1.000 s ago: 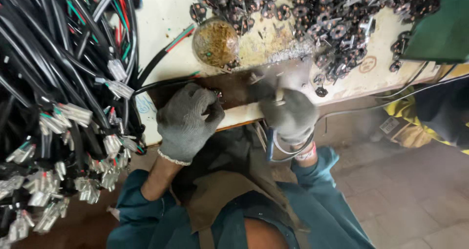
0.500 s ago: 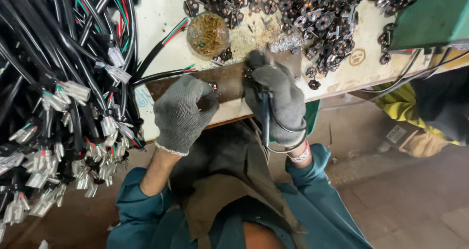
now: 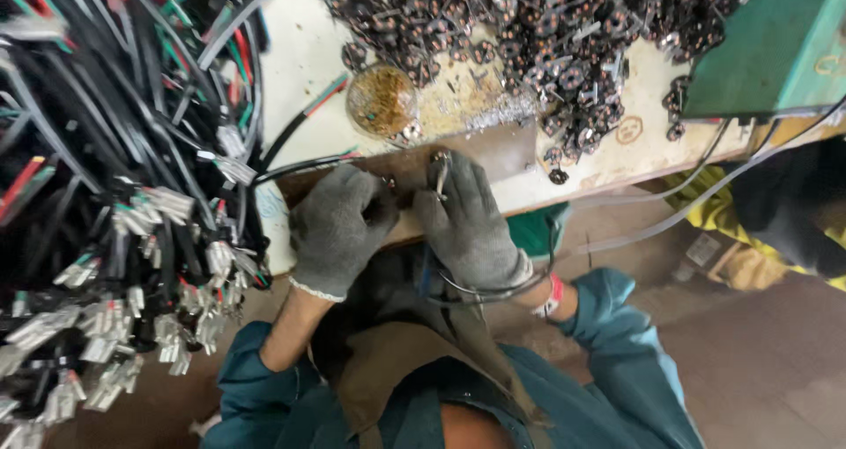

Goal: The person solders electrical wires to small black lamp-holder components at a workbench. Holding a soldering iron in one hand and a wire in the other, they solder each connection, place the finished part on the table, and reach for the next wire and component, repeating the cycle.

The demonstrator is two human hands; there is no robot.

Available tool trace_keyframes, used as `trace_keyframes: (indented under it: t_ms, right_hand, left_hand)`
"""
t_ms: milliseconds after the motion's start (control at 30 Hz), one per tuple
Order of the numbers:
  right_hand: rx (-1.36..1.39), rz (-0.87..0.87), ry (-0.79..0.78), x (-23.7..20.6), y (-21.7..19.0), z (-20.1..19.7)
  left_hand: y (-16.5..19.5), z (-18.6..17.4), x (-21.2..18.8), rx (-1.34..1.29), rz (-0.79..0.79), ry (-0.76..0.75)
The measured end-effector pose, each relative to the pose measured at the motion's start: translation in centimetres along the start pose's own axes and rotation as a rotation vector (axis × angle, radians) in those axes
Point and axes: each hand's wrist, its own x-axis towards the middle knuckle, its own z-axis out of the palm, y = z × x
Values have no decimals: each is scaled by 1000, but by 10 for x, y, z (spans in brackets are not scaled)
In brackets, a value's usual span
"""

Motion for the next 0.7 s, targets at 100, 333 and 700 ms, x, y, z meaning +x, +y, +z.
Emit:
trace_keyframes:
  t_ms: [100,333,700]
  right_hand:
    - [268,136,103,0,1,-7]
    - [518,387,517,-40,11,3]
    - [749,324,247,-40,22,18]
  left_hand:
    - [0,-4,1,-20,42,23]
    - [10,-11,1,32,84,67]
    - [19,26,2,140,39,-54]
